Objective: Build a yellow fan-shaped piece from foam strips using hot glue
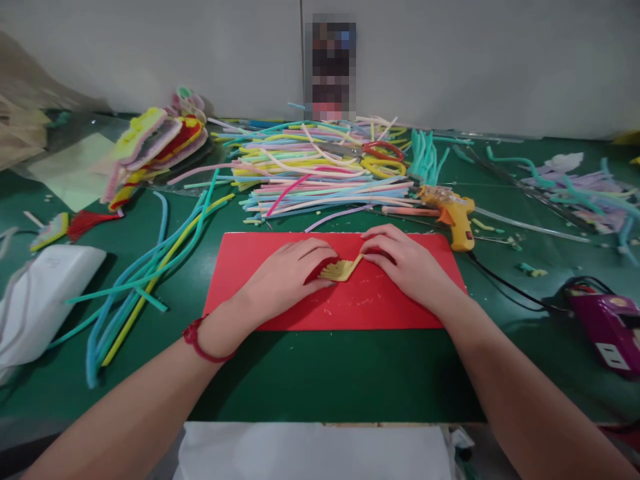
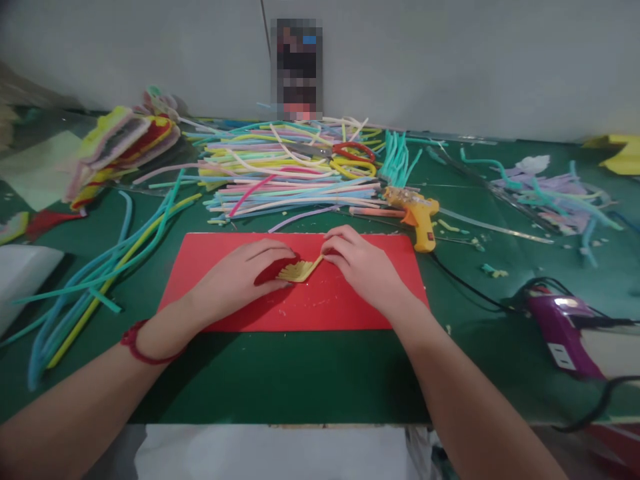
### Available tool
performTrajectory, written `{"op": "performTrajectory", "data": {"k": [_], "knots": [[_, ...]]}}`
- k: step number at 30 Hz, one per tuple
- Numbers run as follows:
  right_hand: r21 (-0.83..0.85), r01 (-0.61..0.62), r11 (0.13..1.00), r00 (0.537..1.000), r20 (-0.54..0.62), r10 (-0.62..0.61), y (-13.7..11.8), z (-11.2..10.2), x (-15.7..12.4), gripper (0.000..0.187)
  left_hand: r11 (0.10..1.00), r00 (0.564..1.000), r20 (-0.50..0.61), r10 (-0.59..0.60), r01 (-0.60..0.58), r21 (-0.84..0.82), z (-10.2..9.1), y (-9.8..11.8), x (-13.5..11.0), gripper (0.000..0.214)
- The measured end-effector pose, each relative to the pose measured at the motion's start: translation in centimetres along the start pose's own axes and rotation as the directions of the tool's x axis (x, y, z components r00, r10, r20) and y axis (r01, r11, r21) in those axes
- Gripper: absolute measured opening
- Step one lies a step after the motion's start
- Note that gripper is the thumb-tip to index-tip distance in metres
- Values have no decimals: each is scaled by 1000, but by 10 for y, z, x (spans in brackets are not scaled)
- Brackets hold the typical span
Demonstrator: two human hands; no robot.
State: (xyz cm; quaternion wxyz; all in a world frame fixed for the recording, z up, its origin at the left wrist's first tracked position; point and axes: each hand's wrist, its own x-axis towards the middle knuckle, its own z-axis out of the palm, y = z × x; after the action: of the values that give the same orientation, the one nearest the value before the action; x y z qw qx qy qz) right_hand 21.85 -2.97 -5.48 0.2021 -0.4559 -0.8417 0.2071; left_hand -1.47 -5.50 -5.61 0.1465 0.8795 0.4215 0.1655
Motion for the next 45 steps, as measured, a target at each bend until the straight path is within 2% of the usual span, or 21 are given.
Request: {"op": "performTrajectory", "data": {"k": [6,13,19,26,31,38,41,45], "knots": [[20,12,1000,1000,4,-12,1,1,1,18,999,998,-49,51,-50,18,0,-1,-1,22],[59,12,998,1000,25,-13,3,-1,1,14,995,992,-91,88,-84,47,-1,2,-1,32],[64,-6,998,999,46,3,4,-3,1,13,999,989,-148,2,4,41,-4,4,-1,33],[78,17,997,1000,6,-17,3,0,2,15,998,982,-178,-63,60,-23,-2,1,0,27],[92,49,995,998,-49,-45,2,2,2,14,988,950,-270,-156,150,-42,-5,0,0,25],[23,43,999,959,-282,-35,8,0,3,10,975,898,-382,-218,215,-50,-7,0,0,24],[3,46,999,939,-341,-42,11,-1,3,7,972,889,-397,-230,228,-53,-7,0,0,23],[-2,49,999,937,-347,-47,12,0,4,8,972,893,-385,-232,226,-60,-6,0,0,23]]}}
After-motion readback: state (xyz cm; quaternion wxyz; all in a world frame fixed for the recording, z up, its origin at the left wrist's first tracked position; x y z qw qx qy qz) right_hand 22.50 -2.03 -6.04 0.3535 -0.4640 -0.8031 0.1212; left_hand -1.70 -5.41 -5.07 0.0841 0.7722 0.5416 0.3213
